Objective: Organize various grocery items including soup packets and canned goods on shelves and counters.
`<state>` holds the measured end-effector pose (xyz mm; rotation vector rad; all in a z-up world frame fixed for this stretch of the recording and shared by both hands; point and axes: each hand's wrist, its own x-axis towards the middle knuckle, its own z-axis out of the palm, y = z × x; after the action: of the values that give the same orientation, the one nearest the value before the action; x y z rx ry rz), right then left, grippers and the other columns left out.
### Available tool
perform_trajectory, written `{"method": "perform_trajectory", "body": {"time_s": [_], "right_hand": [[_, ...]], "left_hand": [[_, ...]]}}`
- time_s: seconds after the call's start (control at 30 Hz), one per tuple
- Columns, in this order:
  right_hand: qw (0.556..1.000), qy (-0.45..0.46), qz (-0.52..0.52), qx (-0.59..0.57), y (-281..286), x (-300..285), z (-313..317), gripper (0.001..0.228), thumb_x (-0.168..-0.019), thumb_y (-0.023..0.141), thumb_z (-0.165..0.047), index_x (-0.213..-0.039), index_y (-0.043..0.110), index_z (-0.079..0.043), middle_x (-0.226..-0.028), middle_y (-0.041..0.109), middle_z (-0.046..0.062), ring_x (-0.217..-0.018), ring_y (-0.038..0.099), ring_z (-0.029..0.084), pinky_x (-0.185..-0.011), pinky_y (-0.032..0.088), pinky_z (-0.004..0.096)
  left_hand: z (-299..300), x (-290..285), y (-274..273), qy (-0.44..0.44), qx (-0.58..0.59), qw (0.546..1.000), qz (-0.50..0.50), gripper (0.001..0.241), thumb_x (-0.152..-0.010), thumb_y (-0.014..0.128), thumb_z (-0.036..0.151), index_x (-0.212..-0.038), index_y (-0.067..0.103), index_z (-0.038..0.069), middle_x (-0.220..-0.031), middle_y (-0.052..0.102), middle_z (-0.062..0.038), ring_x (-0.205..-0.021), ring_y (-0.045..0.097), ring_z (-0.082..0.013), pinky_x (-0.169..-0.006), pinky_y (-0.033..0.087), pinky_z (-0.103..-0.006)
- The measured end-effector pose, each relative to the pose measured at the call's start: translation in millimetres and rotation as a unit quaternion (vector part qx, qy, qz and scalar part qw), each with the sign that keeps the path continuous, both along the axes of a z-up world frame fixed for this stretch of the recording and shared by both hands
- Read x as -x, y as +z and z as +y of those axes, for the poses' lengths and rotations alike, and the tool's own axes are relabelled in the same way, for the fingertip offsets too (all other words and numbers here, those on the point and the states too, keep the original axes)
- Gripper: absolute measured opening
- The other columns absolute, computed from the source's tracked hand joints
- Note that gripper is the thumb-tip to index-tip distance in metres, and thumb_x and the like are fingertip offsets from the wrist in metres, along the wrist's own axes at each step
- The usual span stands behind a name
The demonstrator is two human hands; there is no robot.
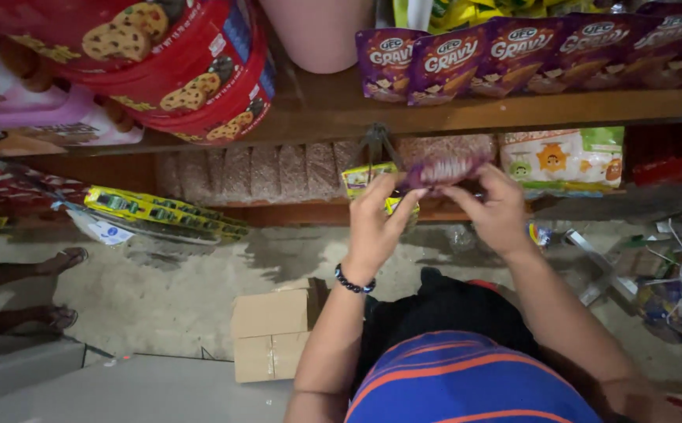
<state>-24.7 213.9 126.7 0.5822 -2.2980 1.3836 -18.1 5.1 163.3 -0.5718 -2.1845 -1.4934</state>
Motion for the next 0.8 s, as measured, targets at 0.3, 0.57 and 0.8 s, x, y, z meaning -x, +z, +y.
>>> {"method": "perform_trajectory", "body": {"time_s": [0.3,0.57,0.8], "right_hand": [[0.938,0.010,-0.221,0.268,-27.0,-8.1,37.6,0.012,-0.099,0.071,-0.003,-0.110,0.069,-0.001,-0.089,0.070,-0.002,-0.071,0.057,0.000,-0.062,0.044,0.017],[0.946,-0.009,-0.204,0.250,-29.7,-11.4,49.5,0.010,-0.098,0.072,-0.003,-0.106,0.068,-0.001,-0.092,0.070,-0.003,-0.075,0.058,0.001,-0.065,0.046,0.018],[0.955,-0.037,-0.238,0.174,-10.2,-11.4,77.6,0.013,-0.097,0.074,-0.001,-0.107,0.065,0.001,-0.088,0.067,0.001,-0.074,0.058,0.005,-0.063,0.046,0.022]], "left_hand": [[34.9,4.7,-8.4,-0.056,-0.137,0.967,-0.208,0.017,-0.095,0.076,0.014,-0.105,0.074,0.000,-0.094,0.073,-0.002,-0.087,0.061,-0.0062,-0.080,0.052,-0.0262],[47.4,6.3,-1.5,-0.069,-0.144,0.966,-0.206,0.015,-0.095,0.076,0.014,-0.100,0.072,0.001,-0.090,0.071,-0.004,-0.083,0.061,-0.0094,-0.076,0.052,-0.0270],[83.6,5.1,-18.0,-0.025,-0.115,0.983,-0.139,0.019,-0.093,0.078,0.012,-0.095,0.065,-0.001,-0.086,0.064,-0.009,-0.077,0.058,-0.0151,-0.070,0.049,-0.0304]]}}
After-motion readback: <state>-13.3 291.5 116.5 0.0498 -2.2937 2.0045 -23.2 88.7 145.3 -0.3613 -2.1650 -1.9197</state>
